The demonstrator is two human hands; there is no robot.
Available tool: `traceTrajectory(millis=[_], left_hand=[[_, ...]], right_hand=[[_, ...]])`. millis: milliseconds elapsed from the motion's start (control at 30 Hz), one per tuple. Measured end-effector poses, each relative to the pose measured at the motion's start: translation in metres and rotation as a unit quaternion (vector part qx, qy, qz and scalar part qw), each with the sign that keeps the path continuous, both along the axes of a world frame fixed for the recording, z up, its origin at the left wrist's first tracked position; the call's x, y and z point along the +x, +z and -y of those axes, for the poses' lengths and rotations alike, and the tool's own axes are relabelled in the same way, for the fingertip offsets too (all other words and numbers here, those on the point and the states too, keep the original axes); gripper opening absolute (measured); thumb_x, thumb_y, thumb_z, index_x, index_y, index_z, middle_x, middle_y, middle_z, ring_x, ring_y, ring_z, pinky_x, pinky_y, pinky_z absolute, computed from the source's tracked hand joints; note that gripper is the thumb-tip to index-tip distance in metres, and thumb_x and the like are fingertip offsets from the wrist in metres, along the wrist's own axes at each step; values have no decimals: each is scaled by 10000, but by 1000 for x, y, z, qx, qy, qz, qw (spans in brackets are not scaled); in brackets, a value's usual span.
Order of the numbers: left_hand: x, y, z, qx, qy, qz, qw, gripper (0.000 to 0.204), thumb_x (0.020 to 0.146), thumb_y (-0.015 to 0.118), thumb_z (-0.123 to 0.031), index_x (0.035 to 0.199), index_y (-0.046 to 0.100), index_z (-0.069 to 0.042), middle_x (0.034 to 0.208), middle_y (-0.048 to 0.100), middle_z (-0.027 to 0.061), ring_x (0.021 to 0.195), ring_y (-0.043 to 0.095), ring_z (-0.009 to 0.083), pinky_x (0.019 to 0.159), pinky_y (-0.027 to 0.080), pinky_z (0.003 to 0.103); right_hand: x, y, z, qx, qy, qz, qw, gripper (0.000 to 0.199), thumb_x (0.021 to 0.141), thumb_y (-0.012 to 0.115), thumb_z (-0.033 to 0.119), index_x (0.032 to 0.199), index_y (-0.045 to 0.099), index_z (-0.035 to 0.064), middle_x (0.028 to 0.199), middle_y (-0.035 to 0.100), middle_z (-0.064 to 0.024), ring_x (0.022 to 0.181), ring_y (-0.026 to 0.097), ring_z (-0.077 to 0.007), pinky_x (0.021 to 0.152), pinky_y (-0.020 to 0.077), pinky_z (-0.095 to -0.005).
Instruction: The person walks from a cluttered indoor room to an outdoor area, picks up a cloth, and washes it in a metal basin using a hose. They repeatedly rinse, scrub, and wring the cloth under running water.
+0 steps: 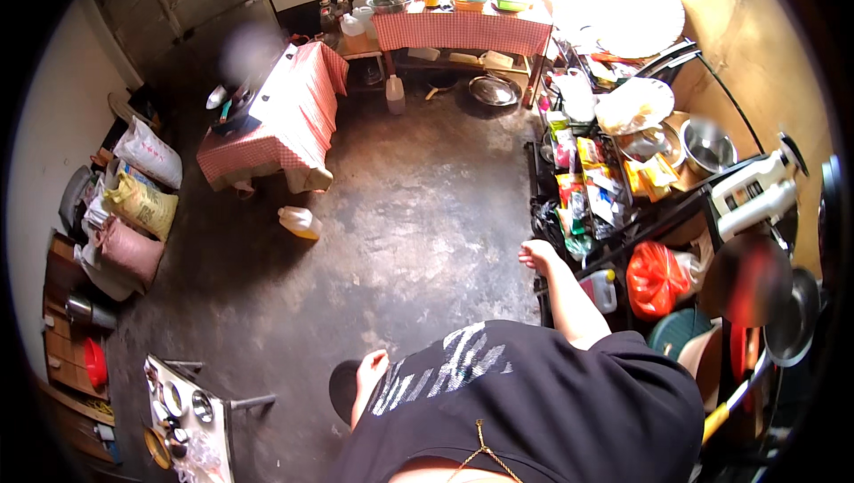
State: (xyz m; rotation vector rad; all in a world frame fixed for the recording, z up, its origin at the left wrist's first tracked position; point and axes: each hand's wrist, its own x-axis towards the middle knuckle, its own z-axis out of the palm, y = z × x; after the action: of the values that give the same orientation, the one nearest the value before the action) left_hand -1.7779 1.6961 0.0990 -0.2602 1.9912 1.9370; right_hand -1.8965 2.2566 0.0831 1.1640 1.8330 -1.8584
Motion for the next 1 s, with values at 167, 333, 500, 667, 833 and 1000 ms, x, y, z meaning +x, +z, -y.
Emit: traceTrajectory(millis=[167, 333, 500, 667, 833, 1000], left_hand=[[-62, -35, 23, -128, 84, 51, 987, 310, 872, 668, -142, 1141, 614, 2, 1055, 669, 108, 977, 631, 167, 881, 488, 287], [-195, -71, 32, -116, 158, 58, 979, 283, 854, 659, -124, 1109, 628, -3, 1028, 675, 113, 945, 636, 177, 858, 503, 302], [-443, -50, -49, -199, 42, 21, 979, 277, 869, 670, -137, 1114, 625, -17, 1006, 678, 95, 895, 632, 146, 835, 504, 287], [-668, 55, -152, -215, -79, -112, 967, 276, 870, 668, -123, 1124, 617, -28, 1042, 662, 93, 935, 631, 158, 847, 502, 291], [-826, 83, -207, -190, -64, -141, 970, 273, 869, 656, -98, 1129, 616, -26, 1058, 652, 91, 949, 634, 164, 847, 506, 293], [-915, 8, -217, -142, -11, -129, 981, 258, 883, 641, -94, 1119, 597, 1, 994, 658, 80, 914, 623, 136, 822, 507, 290]], right_hand=[[-154, 36, 1, -54, 44, -89, 994, 267, 914, 599, 288, 1110, 594, 107, 1025, 680, -62, 840, 664, -142, 710, 497, -280], [-281, 40, -37, -84, 88, -65, 990, 252, 898, 626, 268, 1068, 611, 83, 944, 688, -75, 765, 666, -152, 640, 515, -273], [-391, 25, -109, 18, 15, 6, 1000, 261, 906, 614, 281, 1089, 613, 95, 917, 687, -66, 715, 661, -141, 544, 489, -260], [-499, 52, -148, -21, -23, -35, 999, 265, 913, 615, 265, 1110, 612, 88, 975, 688, -67, 771, 663, -131, 642, 507, -263], [-649, 47, -208, -22, -15, -55, 998, 280, 914, 622, 272, 1114, 610, 75, 973, 686, -68, 769, 657, -124, 632, 504, -254], [-867, 25, -294, 28, 13, -103, 994, 215, 898, 644, 277, 1015, 642, 97, 888, 664, -42, 702, 613, -78, 583, 472, -227]])
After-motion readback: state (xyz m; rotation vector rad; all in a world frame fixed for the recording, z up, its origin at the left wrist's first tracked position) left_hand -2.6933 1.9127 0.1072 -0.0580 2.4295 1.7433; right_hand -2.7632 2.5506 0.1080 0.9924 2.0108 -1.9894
